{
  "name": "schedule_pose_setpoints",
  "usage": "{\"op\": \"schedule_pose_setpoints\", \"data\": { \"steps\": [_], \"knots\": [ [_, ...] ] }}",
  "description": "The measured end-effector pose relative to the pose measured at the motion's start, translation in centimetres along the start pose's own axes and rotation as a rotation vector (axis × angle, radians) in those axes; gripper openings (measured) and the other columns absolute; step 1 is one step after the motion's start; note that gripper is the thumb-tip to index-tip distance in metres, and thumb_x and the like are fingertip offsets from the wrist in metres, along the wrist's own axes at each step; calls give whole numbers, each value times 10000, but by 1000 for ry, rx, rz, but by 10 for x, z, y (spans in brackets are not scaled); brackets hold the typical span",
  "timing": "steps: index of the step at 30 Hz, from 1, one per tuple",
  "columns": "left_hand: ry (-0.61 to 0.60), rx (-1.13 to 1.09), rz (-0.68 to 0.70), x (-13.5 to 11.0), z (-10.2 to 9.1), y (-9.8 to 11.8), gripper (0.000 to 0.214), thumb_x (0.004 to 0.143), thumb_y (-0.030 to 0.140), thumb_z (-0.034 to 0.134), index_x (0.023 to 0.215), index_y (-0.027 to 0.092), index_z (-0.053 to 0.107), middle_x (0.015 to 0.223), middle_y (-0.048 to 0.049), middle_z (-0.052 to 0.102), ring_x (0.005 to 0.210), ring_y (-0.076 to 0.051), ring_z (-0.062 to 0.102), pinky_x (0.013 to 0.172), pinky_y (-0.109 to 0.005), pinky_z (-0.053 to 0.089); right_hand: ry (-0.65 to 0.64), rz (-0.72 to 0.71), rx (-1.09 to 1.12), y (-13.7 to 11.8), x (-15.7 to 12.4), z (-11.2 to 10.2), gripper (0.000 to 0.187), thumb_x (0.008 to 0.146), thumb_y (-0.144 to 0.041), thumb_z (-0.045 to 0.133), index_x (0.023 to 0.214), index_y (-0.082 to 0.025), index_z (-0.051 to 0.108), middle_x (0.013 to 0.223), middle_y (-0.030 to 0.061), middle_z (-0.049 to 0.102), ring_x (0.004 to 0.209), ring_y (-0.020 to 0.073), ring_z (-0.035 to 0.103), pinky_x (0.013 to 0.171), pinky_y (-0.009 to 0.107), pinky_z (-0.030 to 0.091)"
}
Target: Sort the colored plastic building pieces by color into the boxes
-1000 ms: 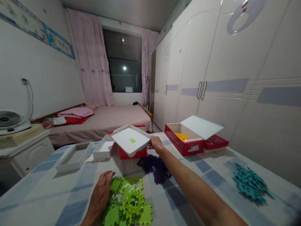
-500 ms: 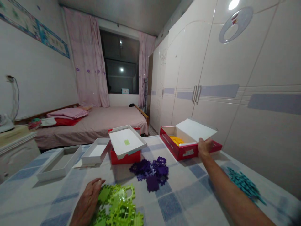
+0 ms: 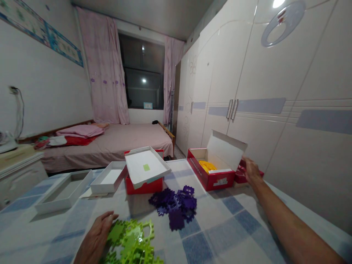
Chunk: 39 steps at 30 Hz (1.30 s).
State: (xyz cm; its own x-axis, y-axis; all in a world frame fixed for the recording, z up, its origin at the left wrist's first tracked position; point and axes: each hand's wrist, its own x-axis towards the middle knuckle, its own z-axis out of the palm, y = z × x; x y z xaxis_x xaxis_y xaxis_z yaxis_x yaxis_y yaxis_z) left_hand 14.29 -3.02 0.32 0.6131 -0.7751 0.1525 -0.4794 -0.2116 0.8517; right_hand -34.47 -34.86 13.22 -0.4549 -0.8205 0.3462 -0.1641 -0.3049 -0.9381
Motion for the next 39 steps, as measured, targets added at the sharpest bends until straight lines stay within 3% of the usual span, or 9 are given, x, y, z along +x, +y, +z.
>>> {"op": "schedule_pose_setpoints", "data": {
  "steps": [2,5,9,15,20,24,30,35,39],
  "knots": [
    [-1,3,0,0,1,2,550,814,644,310,963,236,647,1206,-94,619,1165,-262,553,1081,-428,365,-22,-32,-24,-6,0,4,568,693,-516,519,1113,-138,579,995,140,672,877,236,651,705,344,530],
    [-10,9,-1,-2,0,6,566,808,643,299,949,226,656,1207,-99,612,1161,-259,552,1085,-416,359,-62,-174,-178,-18,-10,16,807,682,-571,587,1353,-152,427,1282,160,554,1114,257,565,935,377,451],
    [-18,16,-23,-4,-2,9,586,800,649,305,971,214,658,1204,-97,614,1156,-259,554,1080,-418,368,-236,-444,-627,-26,-44,38,745,798,-588,485,1388,-140,406,1399,182,448,1255,315,450,1013,454,371],
    [6,14,9,-4,-2,8,593,771,671,331,937,217,673,1179,-87,634,1146,-262,567,1058,-410,396,-471,-556,-1002,-14,-86,60,453,894,-423,428,1265,-188,542,1295,116,566,1183,257,511,992,416,362],
    [10,3,19,-3,0,6,617,773,695,335,943,204,668,1158,-100,647,1104,-271,588,1038,-434,409,-448,-593,-1107,-20,-98,79,511,908,-520,402,1271,-180,523,1325,135,530,1209,284,464,981,459,339],
    [16,-26,35,-3,0,2,596,794,686,356,1005,206,639,1128,-93,661,1096,-262,590,1031,-428,413,-478,-483,-1250,-26,-99,94,571,898,-562,402,1323,-189,480,1355,157,492,1199,337,468,941,514,364],
    [-16,-2,21,-3,1,1,608,814,685,314,1005,209,642,1209,-96,614,1154,-258,552,1051,-417,391,-490,-467,-1307,-24,-97,98,412,967,-409,304,1211,-188,551,1160,157,611,1024,315,605,853,499,439],
    [-27,-7,10,-4,1,2,627,814,690,308,1037,198,628,1216,-92,604,1154,-252,545,1057,-408,380,-487,-497,-1344,-29,-100,102,373,977,-298,279,1123,-116,569,1048,189,642,964,292,642,788,404,492],
    [-39,-19,10,-4,1,-2,635,824,684,295,1058,190,617,1209,-93,613,1157,-248,545,1061,-400,376,-506,-524,-1374,-30,-109,97,344,963,-212,291,1128,-73,559,1015,217,638,950,303,651,774,401,499]
  ]
}}
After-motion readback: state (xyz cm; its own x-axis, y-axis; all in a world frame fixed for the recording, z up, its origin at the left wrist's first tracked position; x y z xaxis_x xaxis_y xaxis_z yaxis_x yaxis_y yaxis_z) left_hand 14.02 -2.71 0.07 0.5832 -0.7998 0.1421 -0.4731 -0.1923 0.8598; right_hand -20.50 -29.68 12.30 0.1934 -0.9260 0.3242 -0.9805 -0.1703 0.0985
